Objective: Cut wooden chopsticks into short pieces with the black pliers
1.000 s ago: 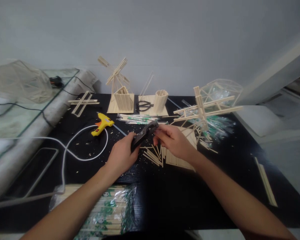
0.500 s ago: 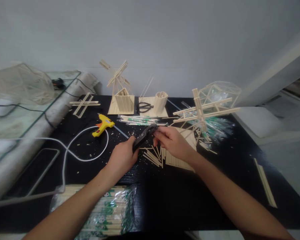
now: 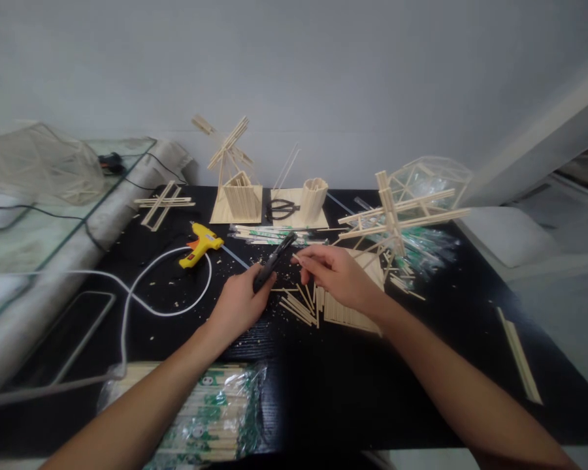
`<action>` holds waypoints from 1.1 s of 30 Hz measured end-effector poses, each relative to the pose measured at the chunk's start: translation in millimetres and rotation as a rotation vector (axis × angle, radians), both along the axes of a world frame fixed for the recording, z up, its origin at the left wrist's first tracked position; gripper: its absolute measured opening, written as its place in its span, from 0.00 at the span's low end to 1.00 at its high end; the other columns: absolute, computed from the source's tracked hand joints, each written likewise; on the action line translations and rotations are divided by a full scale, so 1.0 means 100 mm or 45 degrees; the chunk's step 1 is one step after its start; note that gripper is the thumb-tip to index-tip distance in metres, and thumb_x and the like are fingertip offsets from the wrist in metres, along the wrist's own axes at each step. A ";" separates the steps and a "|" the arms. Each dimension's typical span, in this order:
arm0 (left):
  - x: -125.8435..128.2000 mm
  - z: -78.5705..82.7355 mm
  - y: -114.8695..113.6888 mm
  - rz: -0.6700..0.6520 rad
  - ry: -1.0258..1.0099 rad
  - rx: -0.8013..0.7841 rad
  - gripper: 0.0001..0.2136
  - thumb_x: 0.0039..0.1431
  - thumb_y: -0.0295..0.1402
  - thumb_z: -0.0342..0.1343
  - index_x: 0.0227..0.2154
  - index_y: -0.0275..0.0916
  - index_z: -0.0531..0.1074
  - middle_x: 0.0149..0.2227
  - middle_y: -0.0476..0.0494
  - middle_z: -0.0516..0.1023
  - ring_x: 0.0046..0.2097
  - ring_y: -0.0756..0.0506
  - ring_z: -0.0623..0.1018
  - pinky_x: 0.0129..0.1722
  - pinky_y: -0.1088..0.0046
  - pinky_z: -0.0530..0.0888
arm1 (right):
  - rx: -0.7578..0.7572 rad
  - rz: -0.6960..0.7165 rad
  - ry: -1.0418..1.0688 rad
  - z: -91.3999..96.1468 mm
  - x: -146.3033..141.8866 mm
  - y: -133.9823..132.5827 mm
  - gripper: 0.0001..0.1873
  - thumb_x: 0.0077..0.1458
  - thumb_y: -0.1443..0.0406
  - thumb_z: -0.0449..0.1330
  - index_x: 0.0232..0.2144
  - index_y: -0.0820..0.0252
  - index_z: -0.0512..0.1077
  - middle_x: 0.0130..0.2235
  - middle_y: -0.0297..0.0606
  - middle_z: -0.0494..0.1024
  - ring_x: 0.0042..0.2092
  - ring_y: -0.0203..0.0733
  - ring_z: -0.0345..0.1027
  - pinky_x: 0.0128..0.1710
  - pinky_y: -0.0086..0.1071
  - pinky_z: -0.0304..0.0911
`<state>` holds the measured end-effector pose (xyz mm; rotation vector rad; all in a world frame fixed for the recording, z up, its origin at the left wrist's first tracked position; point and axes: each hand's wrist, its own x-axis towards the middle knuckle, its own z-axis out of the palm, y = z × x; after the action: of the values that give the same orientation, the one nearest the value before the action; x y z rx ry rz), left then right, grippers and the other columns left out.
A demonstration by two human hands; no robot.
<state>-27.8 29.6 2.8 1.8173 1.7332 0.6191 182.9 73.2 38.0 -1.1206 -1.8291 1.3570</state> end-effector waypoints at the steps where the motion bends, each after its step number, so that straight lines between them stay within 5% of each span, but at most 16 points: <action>1: 0.00 0.00 0.00 -0.001 0.024 0.024 0.11 0.67 0.41 0.50 0.33 0.41 0.70 0.31 0.45 0.79 0.33 0.43 0.78 0.34 0.69 0.68 | -0.012 -0.002 0.008 -0.01 0.00 0.00 0.12 0.65 0.58 0.58 0.39 0.61 0.75 0.27 0.35 0.76 0.23 0.32 0.56 0.24 0.32 0.51; 13: -0.01 -0.02 -0.03 -0.043 0.253 0.141 0.06 0.65 0.37 0.50 0.39 0.41 0.68 0.36 0.41 0.79 0.38 0.39 0.79 0.36 0.66 0.69 | -0.014 -0.034 -0.018 0.01 -0.02 0.00 0.07 0.63 0.63 0.57 0.33 0.59 0.72 0.26 0.34 0.75 0.23 0.33 0.57 0.24 0.33 0.52; 24: -0.01 -0.01 -0.04 -0.040 0.387 0.088 0.05 0.66 0.37 0.50 0.35 0.42 0.65 0.28 0.44 0.77 0.31 0.39 0.79 0.30 0.67 0.65 | -0.018 -0.036 0.028 0.03 -0.02 -0.03 0.07 0.63 0.63 0.58 0.33 0.60 0.73 0.26 0.35 0.76 0.24 0.33 0.58 0.24 0.33 0.52; 33: -0.01 -0.02 -0.06 -0.027 0.378 0.141 0.05 0.65 0.36 0.51 0.39 0.42 0.65 0.35 0.41 0.79 0.37 0.38 0.80 0.34 0.66 0.68 | -0.028 -0.035 0.025 0.00 -0.01 -0.01 0.07 0.62 0.64 0.58 0.32 0.59 0.72 0.26 0.34 0.76 0.24 0.33 0.58 0.24 0.33 0.51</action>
<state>-28.6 24.0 0.6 2.0889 1.8973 0.4622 181.9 72.4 38.5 -1.1360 -1.7825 1.3702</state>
